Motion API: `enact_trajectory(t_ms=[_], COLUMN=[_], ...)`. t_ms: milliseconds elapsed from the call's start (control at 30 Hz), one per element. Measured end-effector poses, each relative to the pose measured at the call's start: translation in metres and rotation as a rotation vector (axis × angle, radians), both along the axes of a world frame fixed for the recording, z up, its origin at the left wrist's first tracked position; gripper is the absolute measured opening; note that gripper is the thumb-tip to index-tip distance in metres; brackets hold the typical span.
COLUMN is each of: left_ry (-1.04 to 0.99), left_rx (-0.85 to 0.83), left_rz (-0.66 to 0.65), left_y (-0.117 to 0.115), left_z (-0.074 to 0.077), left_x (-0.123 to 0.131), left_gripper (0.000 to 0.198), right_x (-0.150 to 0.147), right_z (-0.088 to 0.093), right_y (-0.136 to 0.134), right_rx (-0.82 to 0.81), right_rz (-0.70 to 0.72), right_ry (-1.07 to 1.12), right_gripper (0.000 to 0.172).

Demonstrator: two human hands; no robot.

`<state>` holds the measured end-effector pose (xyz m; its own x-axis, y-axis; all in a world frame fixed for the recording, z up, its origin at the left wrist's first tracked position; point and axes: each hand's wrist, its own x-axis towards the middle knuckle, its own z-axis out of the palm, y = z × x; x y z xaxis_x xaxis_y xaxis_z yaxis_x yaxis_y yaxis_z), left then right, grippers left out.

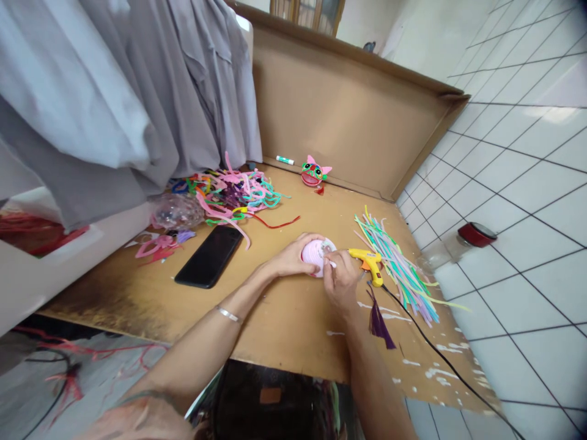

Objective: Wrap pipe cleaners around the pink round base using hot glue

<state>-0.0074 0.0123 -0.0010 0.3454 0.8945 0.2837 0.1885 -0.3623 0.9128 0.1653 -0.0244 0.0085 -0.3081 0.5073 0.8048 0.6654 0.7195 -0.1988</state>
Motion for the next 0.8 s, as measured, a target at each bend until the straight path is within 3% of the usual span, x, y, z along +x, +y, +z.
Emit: enact_trajectory(t_ms=[367,500,567,800], left_ry=[0.05,0.038,-0.007,-0.14], left_rx=[0.005,0.002,-0.011,-0.056], left_rz=[-0.056,-0.088,-0.058,0.098], left_y=[-0.002,-0.002,0.0,0.004], left_z=[0.003,0.003,-0.001,-0.016], left_x=[-0.005,-0.009,-0.009,0.005], left_gripper=[0.074,0.058,0.049,0.048], right_x=[-0.001,-0.003,-0.004,-0.007], right_z=[-0.005,-0.003,-0.003,-0.003], right_y=[0.0,-0.001,-0.001,-0.003], right_rx=[0.016,0.013,0.017,0.032], right_rz=[-0.044,-0.037,-0.029,-0.026], right_ry=[-0.083,-0.082,-0.071,-0.081], right_gripper=[0.019,0.02,0.02,0.02])
